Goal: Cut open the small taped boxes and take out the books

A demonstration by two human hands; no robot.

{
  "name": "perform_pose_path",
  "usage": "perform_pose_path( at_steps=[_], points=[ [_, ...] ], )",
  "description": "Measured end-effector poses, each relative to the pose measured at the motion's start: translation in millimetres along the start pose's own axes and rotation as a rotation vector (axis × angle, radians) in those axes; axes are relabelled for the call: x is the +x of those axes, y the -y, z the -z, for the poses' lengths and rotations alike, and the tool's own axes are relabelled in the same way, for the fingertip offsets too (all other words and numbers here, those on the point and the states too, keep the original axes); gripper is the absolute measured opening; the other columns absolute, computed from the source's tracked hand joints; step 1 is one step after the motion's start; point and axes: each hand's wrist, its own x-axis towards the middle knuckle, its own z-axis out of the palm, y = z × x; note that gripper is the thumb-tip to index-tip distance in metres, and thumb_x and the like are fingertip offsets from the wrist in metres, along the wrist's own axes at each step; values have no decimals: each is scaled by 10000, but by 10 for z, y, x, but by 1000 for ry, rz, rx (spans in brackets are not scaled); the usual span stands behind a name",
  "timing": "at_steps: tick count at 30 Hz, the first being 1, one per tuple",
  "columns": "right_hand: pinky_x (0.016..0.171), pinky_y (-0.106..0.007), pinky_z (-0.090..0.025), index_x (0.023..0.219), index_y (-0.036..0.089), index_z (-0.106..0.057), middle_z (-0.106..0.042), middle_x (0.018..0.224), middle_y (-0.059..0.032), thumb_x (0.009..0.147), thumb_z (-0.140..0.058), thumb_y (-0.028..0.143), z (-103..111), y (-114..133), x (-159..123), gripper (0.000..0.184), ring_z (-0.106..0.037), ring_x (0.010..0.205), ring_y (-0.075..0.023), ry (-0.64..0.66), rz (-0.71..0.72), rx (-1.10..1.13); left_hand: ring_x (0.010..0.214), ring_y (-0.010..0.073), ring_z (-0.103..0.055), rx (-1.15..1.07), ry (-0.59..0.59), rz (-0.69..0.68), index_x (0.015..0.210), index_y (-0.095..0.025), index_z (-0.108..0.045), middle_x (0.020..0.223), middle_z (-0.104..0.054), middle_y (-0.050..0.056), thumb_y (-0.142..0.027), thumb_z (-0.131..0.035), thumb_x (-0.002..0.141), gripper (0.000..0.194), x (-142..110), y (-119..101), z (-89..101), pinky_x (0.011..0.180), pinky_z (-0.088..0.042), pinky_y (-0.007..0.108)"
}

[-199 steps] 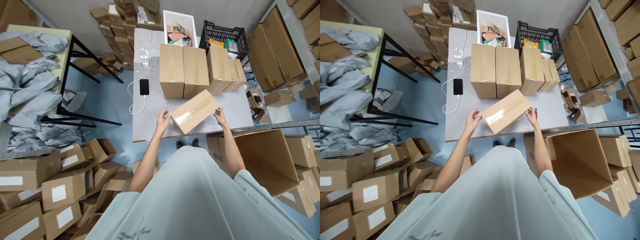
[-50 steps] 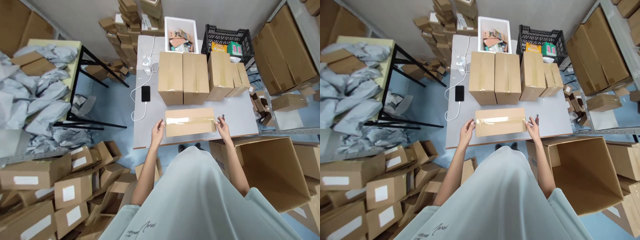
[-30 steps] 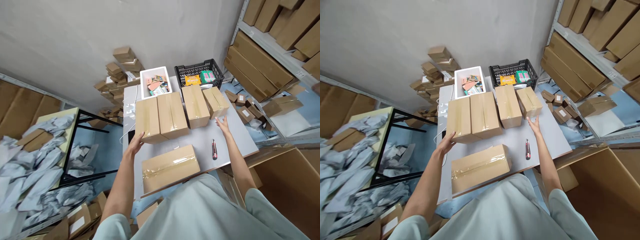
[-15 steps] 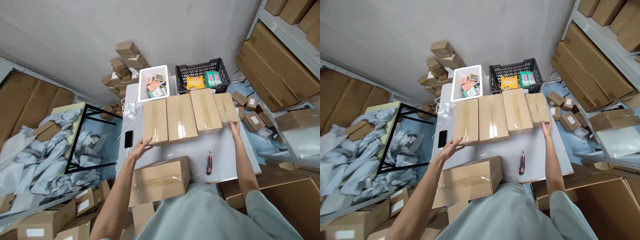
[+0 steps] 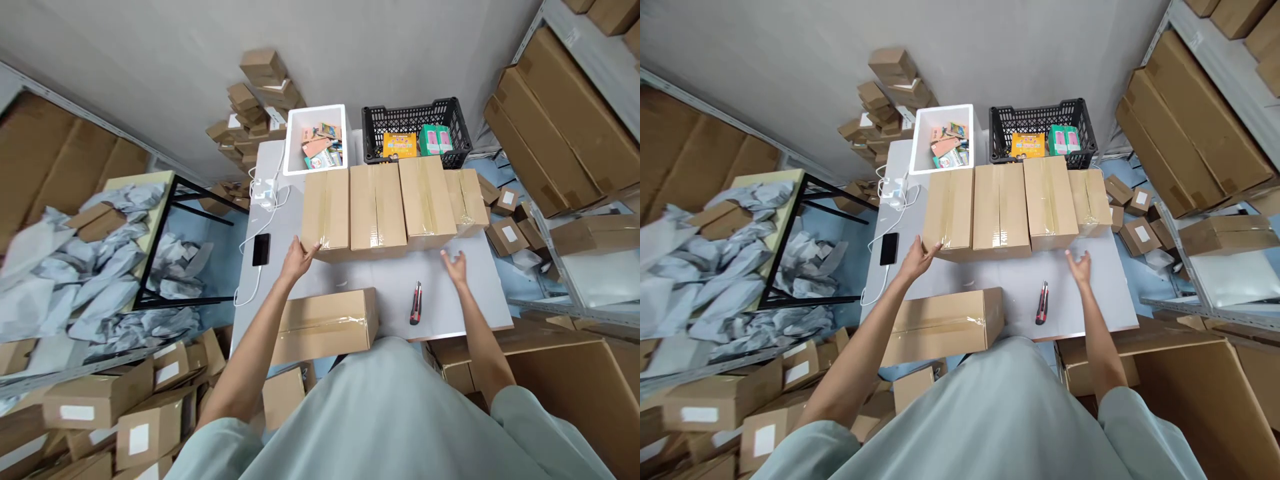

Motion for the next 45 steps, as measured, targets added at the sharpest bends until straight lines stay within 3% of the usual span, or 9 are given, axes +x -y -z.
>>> perform_pose_path(
  at_steps=[3, 6, 12, 21, 26, 30, 35, 40, 45],
  points=[
    [1192, -507, -571, 1540, 81, -570, -702, 1448, -286, 768, -914, 660, -370, -181, -855, 1025, -725, 1335, -416, 95, -175, -214, 1805, 478, -137, 185, -40, -156, 1710, -9, -460, 1877, -241, 353, -760, -830, 912, 1156, -246, 131, 73, 1472, -68, 600],
    [1144, -430, -576, 1490, 149, -604, -649, 1555, -255, 801, -929, 513, -612, -274, -1476, 844, -723, 1342, -382, 150, -252, -379, 1795, 488, -176, 273, -30, -283, 1749, -80, -464, 1882, -284, 307, -878, -707, 942, 1161, -563, 339, 251, 1464, -30, 632],
    [1051, -381, -579, 1401, 132, -652, -752, 1345, -207, 921, -768, 314, -664, -77, -1809, 526, -759, 1221, -326, 158, -195, -575, 1795, 498, -157, 276, 83, -350, 1776, -168, -479, 1900, -293, 241, -899, -701, 934, 1137, -1219, 800, 673, 1448, -19, 672],
    [1067, -449, -584, 1091, 211, -710, -719, 1173, -130, 866, -705, 363, -346, 1020, -1758, 271, -691, 1058, -306, 143, 326, -674, 1796, 547, 18, 113, 235, -424, 1753, -266, -539, 1949, -149, 190, -943, -915, 690, 1315, -1745, 1322, 1048, 1420, -36, 728],
    [934, -446, -587, 1191, 191, -687, -763, 1088, -152, 928, -685, 432, -318, 1723, -1946, 357, -693, 959, -315, 169, 709, -818, 1789, 558, 54, 22, 280, -491, 1749, -268, -548, 1959, -107, 165, -991, -885, 664, 1346, -1750, 1577, 1179, 1415, -52, 740],
    [847, -407, -556, 1470, 82, -641, -818, 1146, -218, 1007, -579, 416, -588, 2311, -2417, 574, -741, 962, -342, 254, 833, -1121, 1795, 543, 60, 53, 328, -501, 1808, -301, -446, 1965, -66, 160, -1029, -811, 711, 1366, -1757, 1726, 1241, 1416, -103, 753],
    [770, -351, -477, 1850, 140, -280, -744, 1462, -228, 1085, -438, 336, -1139, 2881, -3177, 805, -751, 1023, -321, 575, 1042, -1474, 1811, 503, -3, 26, 354, -500, 1836, -337, -377, 1965, -65, 156, -1035, -769, 753, 1346, -1738, 1862, 1211, 1431, -151, 726],
    [738, -340, -388, 1894, 262, -108, -751, 1388, -170, 1147, -382, 277, -1612, 3150, -3619, 796, -687, 842, -253, 902, 1137, -1628, 1816, 463, -93, -46, 365, -490, 1843, -371, -346, 1966, -100, 132, -921, -842, 813, 1268, -1720, 1905, 1143, 1441, -210, 673],
    [754, -337, -370, 1881, 317, -178, -782, 1281, -144, 1220, -284, 305, -1863, 3338, -3745, 669, -702, 842, -238, 921, 1204, -1682, 1810, 458, -141, -62, 380, -474, 1851, -355, -326, 1958, -152, 138, -793, -901, 847, 1238, -1743, 1874, 1137, 1440, -234, 659]
  ],
)
